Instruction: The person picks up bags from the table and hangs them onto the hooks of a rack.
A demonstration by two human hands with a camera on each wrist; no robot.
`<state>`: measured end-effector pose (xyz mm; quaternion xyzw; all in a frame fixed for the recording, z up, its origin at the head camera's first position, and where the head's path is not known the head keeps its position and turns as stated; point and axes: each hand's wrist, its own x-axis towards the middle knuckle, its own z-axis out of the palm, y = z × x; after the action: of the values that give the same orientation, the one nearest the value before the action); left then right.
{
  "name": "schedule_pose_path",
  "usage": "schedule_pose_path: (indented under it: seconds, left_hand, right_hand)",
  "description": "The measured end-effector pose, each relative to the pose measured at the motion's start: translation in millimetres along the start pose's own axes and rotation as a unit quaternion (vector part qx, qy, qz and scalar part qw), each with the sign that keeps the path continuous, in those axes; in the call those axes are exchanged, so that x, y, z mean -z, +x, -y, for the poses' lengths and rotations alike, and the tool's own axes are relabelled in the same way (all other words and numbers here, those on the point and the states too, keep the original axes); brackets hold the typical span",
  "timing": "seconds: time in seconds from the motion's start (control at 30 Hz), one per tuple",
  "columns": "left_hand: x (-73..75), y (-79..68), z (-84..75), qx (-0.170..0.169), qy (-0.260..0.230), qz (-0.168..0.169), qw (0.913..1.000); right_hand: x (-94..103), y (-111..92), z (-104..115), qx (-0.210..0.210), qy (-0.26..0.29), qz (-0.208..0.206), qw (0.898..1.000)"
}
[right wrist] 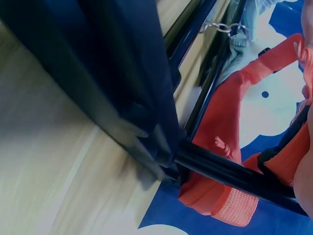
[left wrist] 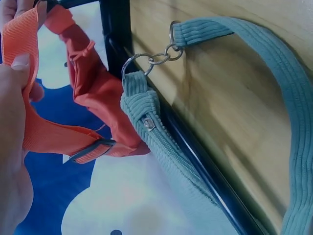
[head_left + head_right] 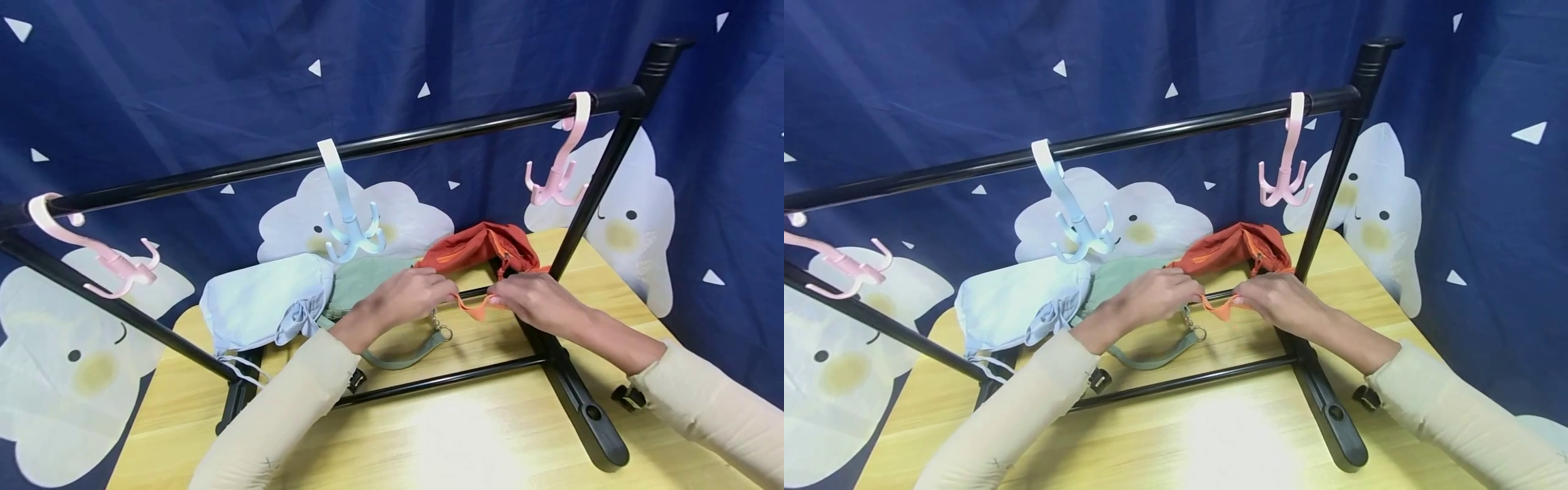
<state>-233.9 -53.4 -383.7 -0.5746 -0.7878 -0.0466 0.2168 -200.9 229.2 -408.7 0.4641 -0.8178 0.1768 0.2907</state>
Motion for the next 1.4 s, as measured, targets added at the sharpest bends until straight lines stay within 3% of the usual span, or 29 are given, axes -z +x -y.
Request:
schedule_pose_path:
  seconds: [0.43, 0.67, 1.17, 1.4]
  left_hand:
    - [11.9, -0.3, 4.3, 0.031, 0.019, -0.076, 0.9964]
    - [12.7, 5.0, 3.3, 0.042, 0.093, -0.129, 0.9864]
    - [26.5, 21.3, 1.8, 0.073, 0.128, -0.216, 0.9652]
    - [31.4, 25.2, -0.4, 0.078, 0.122, -0.225, 0.9635]
  right_hand:
    - [2.0, 13.4, 6.1, -0.015, -0.021, -0.097, 0.995]
    - [8.2, 21.4, 11.9, -0.015, -0.031, -0.128, 0.991]
    - [27.2, 37.9, 20.2, 0.012, -0.015, -0.203, 0.979]
    - [36.1, 42.8, 22.1, 0.013, -0.023, -0.233, 0.972]
